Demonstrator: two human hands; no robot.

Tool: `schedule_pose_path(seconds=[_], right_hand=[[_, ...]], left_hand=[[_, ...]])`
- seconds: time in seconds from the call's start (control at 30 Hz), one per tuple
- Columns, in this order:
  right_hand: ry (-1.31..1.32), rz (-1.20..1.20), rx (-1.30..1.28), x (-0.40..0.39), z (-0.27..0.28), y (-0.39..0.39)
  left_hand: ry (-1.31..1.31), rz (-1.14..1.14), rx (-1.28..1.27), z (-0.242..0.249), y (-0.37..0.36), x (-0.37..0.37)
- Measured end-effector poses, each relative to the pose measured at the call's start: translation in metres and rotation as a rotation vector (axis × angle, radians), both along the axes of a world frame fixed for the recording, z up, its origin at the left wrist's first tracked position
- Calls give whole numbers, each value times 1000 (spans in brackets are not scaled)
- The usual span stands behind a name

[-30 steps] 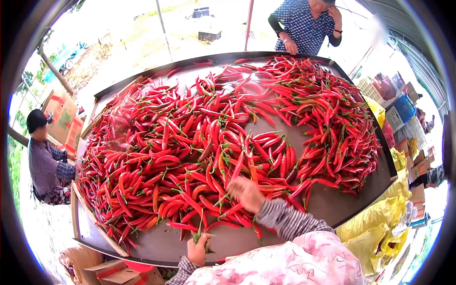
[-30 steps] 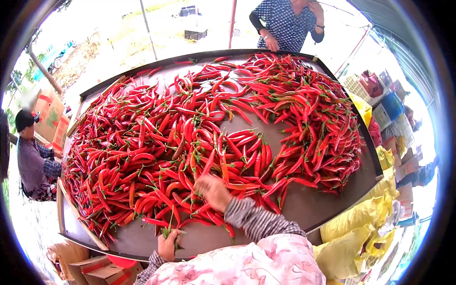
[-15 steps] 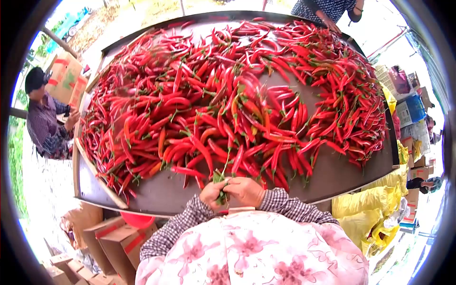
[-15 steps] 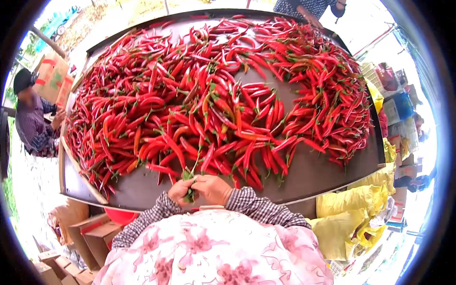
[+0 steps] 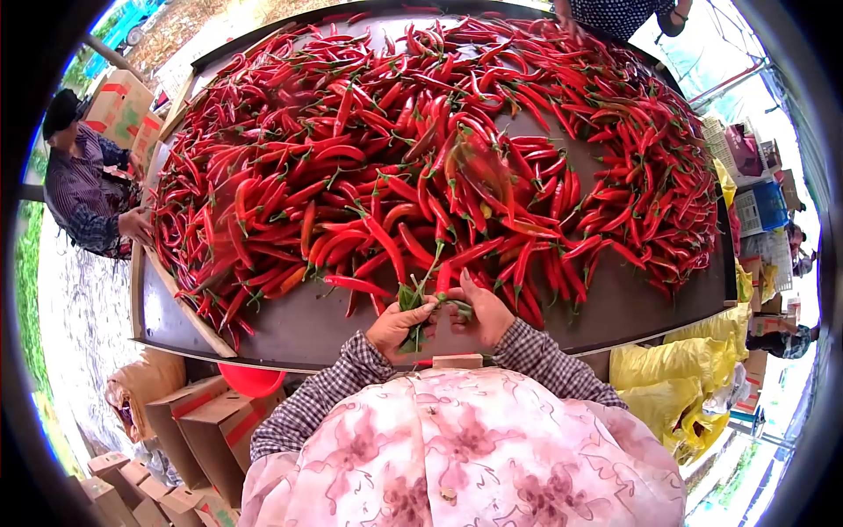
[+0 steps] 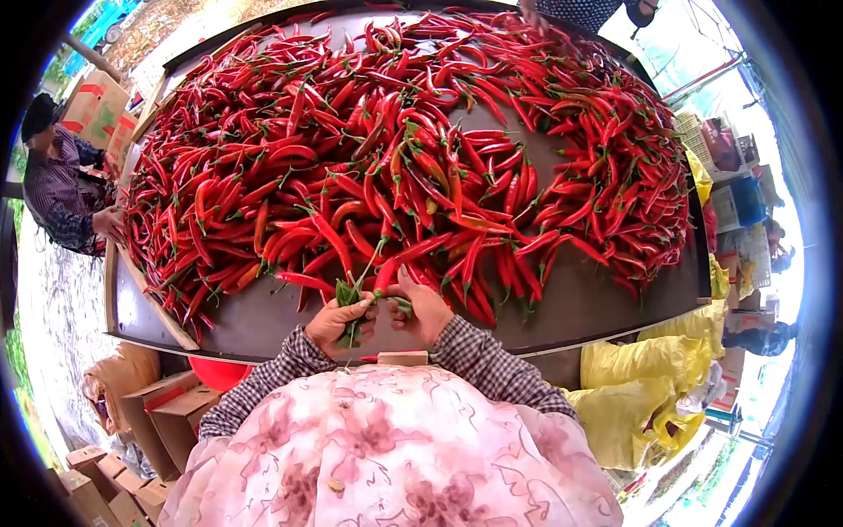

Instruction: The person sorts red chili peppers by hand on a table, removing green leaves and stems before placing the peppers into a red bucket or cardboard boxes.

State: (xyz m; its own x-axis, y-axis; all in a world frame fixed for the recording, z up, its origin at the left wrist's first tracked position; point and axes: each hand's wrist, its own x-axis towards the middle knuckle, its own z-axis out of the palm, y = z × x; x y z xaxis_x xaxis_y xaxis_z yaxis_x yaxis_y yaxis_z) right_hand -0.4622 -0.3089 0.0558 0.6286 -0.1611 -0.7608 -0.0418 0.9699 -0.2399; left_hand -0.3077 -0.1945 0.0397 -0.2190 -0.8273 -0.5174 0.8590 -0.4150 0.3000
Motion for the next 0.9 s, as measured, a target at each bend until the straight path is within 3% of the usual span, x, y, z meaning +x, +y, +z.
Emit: schedule_pose_path(seconds=[0.07,0.13,0.17,0.23,0.3,0.33,0.47,0.6,0.7,0.9], right_hand=[[-143,31,109,13,0,4],[-61,-74,-176,25,10,13],[-177,-116,-250,22,-7,13],[-66,-127,-480,24,-1,20],[35,-62,-712,23,-4,25],[38,-74,-721,24,-6,24],[61,-570,-692,27,-2,1],[74,-431,-777,17,9,-30],[-210,-477,-542,19,11,-37],[-307,-446,-440,17,18,-29]], left_hand=[[-38,-18,19,7,4,-2],[-78,-62,18,15,5,-2],[-156,-87,83,20,7,0],[-419,-72,200,19,9,-4],[-455,-80,237,23,13,2],[-492,-63,288,24,15,4],[-628,21,390,3,35,9],[-595,51,367,12,42,14],[-566,60,262,17,39,15],[-488,70,198,9,39,14]])
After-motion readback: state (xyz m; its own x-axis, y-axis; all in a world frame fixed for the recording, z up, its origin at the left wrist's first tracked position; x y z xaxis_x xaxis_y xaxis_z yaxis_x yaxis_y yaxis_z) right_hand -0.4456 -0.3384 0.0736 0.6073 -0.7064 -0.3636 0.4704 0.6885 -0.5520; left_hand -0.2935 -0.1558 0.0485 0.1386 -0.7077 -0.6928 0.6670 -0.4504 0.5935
